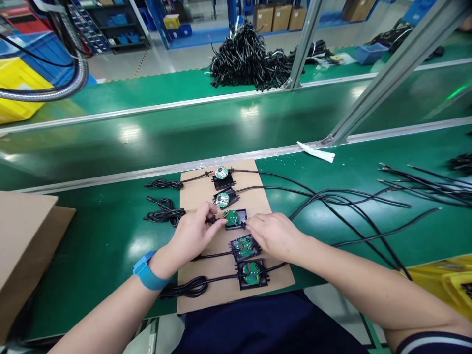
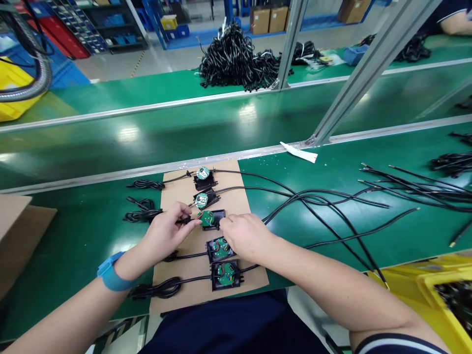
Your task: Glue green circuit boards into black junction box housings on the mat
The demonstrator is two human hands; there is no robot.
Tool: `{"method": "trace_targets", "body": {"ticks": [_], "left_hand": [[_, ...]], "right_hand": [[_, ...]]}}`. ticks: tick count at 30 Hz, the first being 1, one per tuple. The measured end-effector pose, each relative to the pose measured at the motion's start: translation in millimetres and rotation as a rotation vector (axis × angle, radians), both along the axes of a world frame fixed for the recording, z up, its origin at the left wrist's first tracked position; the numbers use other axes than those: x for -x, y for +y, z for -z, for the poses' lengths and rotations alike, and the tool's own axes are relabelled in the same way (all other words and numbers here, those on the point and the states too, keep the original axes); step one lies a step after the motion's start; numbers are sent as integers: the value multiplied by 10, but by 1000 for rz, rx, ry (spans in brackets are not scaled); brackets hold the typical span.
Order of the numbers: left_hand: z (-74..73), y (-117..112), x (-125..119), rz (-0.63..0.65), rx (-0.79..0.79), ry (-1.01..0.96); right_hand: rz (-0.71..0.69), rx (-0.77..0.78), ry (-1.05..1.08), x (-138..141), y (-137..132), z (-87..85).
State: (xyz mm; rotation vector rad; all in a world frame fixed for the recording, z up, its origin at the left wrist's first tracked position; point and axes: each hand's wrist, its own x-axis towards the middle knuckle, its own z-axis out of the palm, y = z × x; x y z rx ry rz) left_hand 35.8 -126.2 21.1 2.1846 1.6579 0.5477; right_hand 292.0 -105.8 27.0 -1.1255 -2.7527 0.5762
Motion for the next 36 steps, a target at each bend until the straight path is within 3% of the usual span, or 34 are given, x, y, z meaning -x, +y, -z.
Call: {"method": "trace_targets", "body": {"ticks": [6,13,28,36], "left_hand": [[82,29,-226,-93,53,139],[107,26,-333,-114,71,283],[89,137,-430,-256,251,310],[163,79,-412,-227,244,294]], "right_hand": [[35,-11,-22,-38,69,-21],[23,17,-43,-2,153,15],[21,144,-225,136,347,-88],[-16,111,-83,80,315,24]]}}
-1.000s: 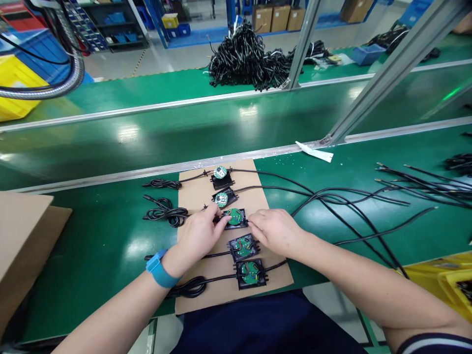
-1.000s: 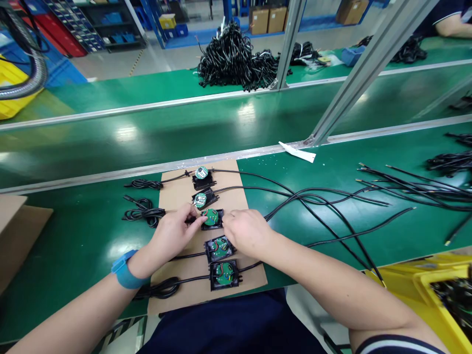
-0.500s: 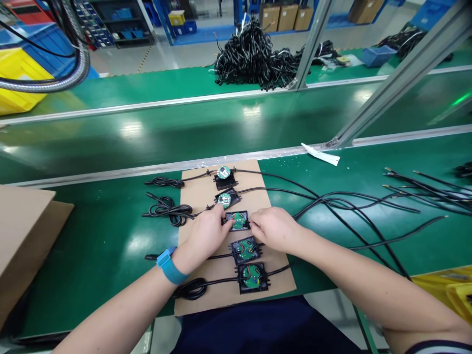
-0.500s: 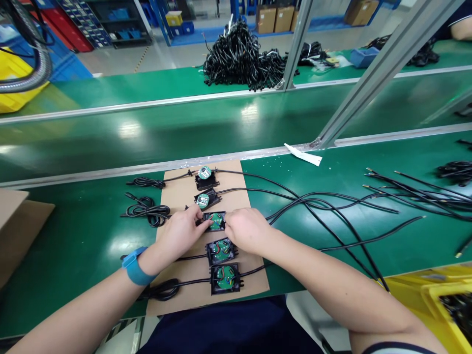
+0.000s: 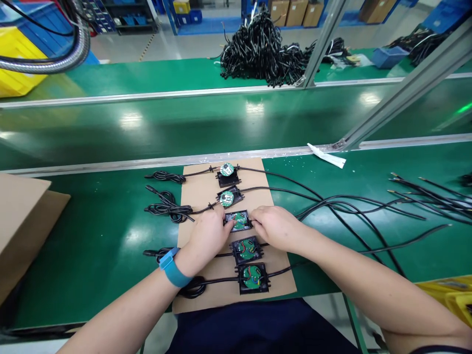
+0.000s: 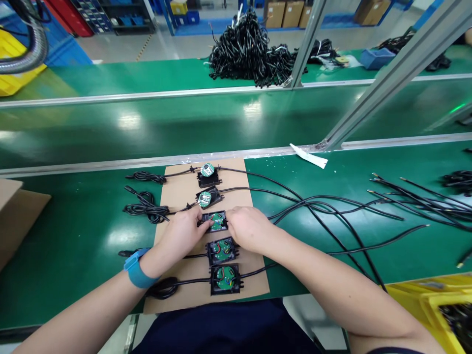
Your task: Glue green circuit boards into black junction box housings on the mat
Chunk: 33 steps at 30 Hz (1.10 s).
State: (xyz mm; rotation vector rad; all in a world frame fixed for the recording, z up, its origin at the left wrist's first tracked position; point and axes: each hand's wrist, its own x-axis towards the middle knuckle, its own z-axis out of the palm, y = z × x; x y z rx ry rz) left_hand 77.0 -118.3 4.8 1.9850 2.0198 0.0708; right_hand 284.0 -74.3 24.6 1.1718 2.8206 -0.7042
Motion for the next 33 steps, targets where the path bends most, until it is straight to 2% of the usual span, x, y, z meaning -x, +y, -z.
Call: {"method": "trace_targets", "body": {"ticks": [7,11,14,17,21,27,33], "left_hand": [[-32,5,-14,2,22,-4],[-13,-1,-5,-14,27,-15],[-7,-6,-6,-17,32,-22],[-18,-7,-16,-14,50,-10],[-41,-4,-24,-19,74,-3],[-64,-6,-24,-25,92,-13],[-65,3,-33,-26,112,-11]], "right_hand": [[-10,55,-31,-2,32,-19],[-79,-33,-95,60,30,-52],[-38,-63,-117,78,18,6],[38,-22,-57,54,15,114],[64,-9,18,17,4,222],[96,-9,69,30,-24,262],[60,-45,-1,19,-34,275]]}}
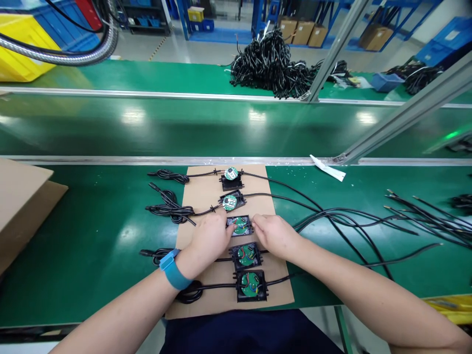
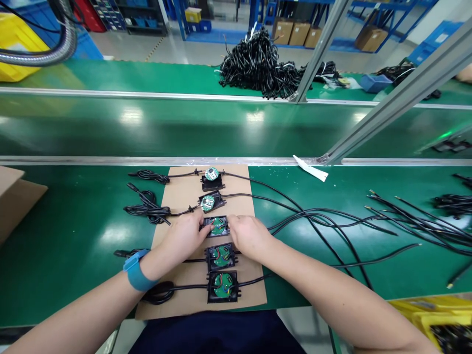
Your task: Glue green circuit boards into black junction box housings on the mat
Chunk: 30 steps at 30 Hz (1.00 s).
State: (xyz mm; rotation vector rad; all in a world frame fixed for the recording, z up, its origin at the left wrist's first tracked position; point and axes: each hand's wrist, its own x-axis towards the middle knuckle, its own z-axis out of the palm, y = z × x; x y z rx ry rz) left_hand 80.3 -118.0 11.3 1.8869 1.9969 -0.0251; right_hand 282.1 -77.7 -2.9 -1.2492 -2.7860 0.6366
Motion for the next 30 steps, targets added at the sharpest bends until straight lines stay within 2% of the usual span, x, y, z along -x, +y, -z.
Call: {"method": "trace_targets", "body": {"ticks": [7,13,16,19,25,30], "left_hand": [[60,4,28,17,-36,-23],[37,21,30,13,-29,-12],[34,11,36,15,-39,-6],[48,2,46,14,-44,-17],[71,-1,34,11,-39,-29],[2,-112,154,119,-100,-99]], "right_hand": [[-121,-73,-183,58,8,-60],[-248,-120,-291,128,35,-154],[-220,-191,-207,97,9,-205],[-242,-244,-39,45,-40,-169],[-318,-208,70,51,-15,15],[-319,-156,148,89,58,43]]}}
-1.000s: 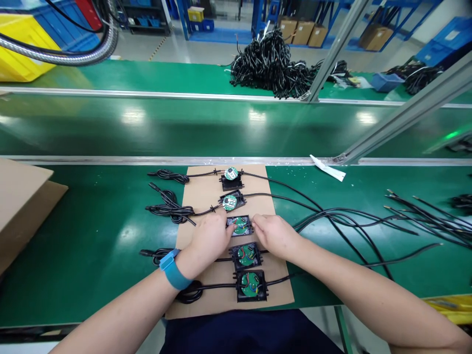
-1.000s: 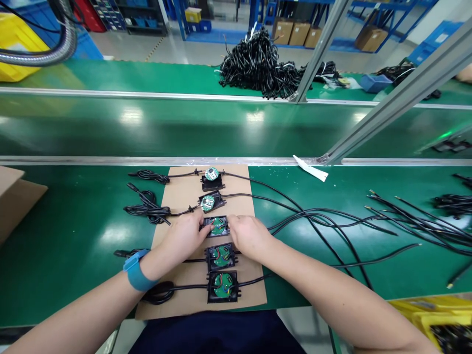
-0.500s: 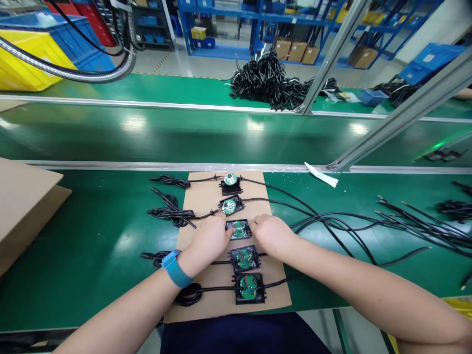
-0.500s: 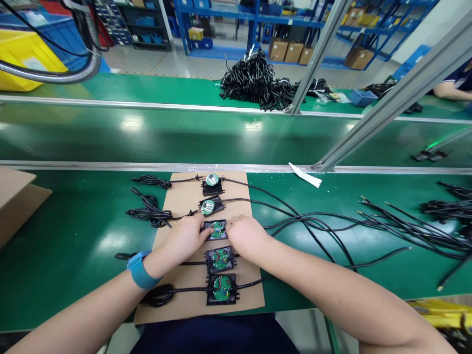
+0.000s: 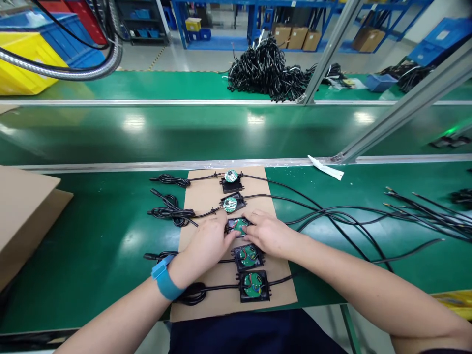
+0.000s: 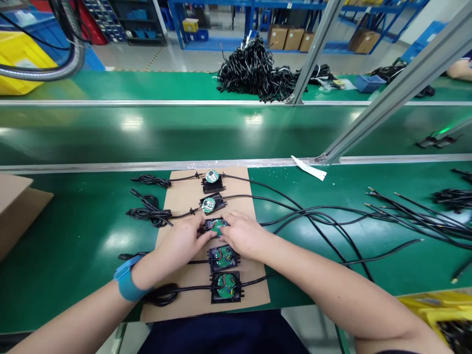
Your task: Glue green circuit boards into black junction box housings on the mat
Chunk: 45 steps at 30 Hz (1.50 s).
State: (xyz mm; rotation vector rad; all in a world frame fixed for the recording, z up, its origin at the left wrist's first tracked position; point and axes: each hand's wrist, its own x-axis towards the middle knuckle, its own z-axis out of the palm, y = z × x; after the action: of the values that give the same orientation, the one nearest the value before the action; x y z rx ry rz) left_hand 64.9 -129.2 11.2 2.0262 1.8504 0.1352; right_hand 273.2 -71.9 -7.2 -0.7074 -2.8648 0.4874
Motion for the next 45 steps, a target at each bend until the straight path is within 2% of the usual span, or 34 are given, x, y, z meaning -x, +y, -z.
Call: {"method": "trace_targets", "body": {"ticks": [3,6,13,18,23,32,37,41,45], "left_hand": [[-59,-49,179,106,-45,14],[-93,-41,333,215,-17,25],[-87,-9,379,280,-27,-47],[-73,13,361,276,28,-67],[-34,-4,331,229,-59,-105],[70,-124,262,169,-84,-221],[74,-174,246,156,-66,-129],[61,-192,250,168,-67,-120],[-23,-164,173,162,25,45]], "right_hand": [[15,39,17,0,-11,-33],[50,55,1,2,-43,-68],[1,15,-37,3,-34,-34],[12,4,-17,6,-38,6],[47,31,13,6,-73,16],[2,-10,-20,-12,-69,46],[13,-2,-32,-4,-83,52],[2,7,-101,18,-82,-26],[-3,15,-172,50,-92,-104]]}}
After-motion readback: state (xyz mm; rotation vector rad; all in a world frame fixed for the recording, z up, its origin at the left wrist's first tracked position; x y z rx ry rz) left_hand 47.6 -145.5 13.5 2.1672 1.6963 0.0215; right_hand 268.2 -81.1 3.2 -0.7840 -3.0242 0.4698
